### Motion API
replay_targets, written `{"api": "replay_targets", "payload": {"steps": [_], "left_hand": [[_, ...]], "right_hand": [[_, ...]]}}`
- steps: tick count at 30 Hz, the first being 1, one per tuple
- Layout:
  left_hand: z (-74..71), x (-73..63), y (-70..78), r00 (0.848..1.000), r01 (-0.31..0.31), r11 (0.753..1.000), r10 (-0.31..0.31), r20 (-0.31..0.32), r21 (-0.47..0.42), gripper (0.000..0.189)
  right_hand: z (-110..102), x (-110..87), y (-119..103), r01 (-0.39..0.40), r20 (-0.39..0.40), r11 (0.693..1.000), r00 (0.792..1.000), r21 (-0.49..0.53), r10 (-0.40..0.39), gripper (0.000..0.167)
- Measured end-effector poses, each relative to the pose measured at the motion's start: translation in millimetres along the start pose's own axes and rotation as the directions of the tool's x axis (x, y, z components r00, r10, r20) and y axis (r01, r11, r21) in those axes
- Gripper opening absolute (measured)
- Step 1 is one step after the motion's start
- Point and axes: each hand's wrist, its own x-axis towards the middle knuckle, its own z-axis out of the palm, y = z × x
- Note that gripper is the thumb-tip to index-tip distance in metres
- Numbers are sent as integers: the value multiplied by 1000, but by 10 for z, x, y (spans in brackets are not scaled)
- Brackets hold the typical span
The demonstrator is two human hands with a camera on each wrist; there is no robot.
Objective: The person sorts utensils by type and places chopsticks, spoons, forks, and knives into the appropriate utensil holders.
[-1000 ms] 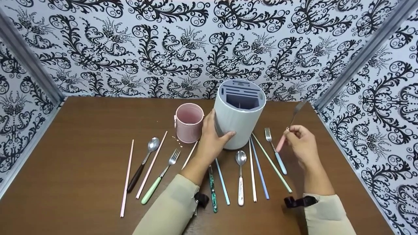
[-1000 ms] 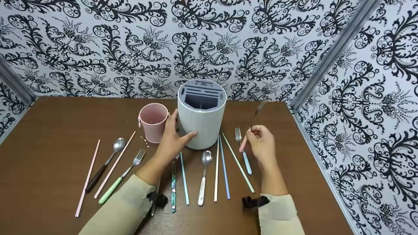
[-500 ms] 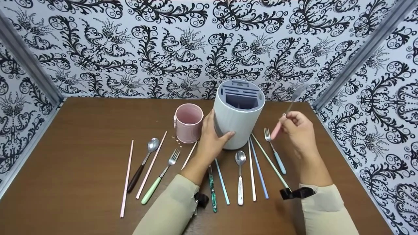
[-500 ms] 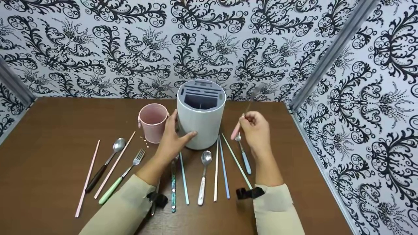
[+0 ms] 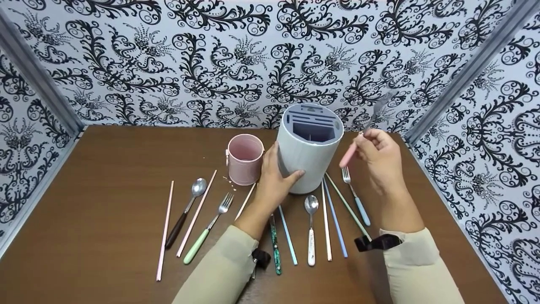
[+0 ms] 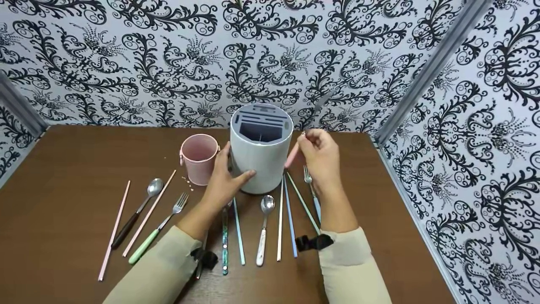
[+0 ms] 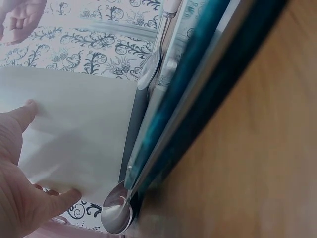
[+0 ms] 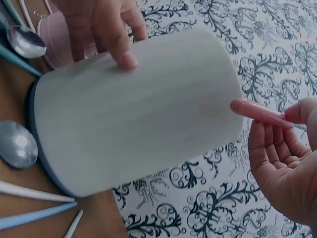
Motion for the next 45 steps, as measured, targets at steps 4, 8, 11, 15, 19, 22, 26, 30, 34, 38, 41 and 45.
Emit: {"api": "replay_targets", "payload": {"steps": [4,8,11,15,19,22,26,30,34,38,41,45], "left_hand": [[2,0,0,1000,-9,1000,9,-6,2,102],[-2,-4,0,1000,-20,1000,20,-14,-1,102],[-3,-4,6,1000,-18,1000,18,-12,0,102],[-5,-1,18,1000,-5,1000,5,-5,4,102],[-9,-7,21,1000,4,1000,-4,-8,6,103],[-8,-6,14,1000,3,1000,-3,-11,5,102],[4,1,-1,1000,-8,1000,8,-14,2,102],[6,0,-2,1000,-12,1000,12,-15,-2,102],[6,-4,2,1000,-6,1000,6,-13,4,102],[12,-5,9,1000,-5,1000,5,-14,11,102],[11,-6,8,1000,-9,1000,9,-15,17,102],[15,-2,-4,1000,-18,1000,18,-13,22,102]], "right_hand": [[104,16,-44,16,42,999,999,29,-17,4],[204,38,-81,34,70,998,997,47,-37,4],[277,53,-108,41,62,998,997,56,-44,4],[365,77,-136,60,55,994,996,86,-65,5],[447,108,-157,89,52,991,994,100,-94,5],[504,134,-180,100,21,992,995,83,-102,5],[575,175,-201,111,-3,992,994,61,-111,5],[650,210,-197,126,5,991,992,46,-126,6],[725,223,-179,131,-9,990,991,44,-131,7],[776,240,-138,171,-14,983,985,71,-171,9],[802,262,-106,197,6,980,980,19,-197,8],[822,281,-77,216,59,962,976,-167,-209,6]]}}
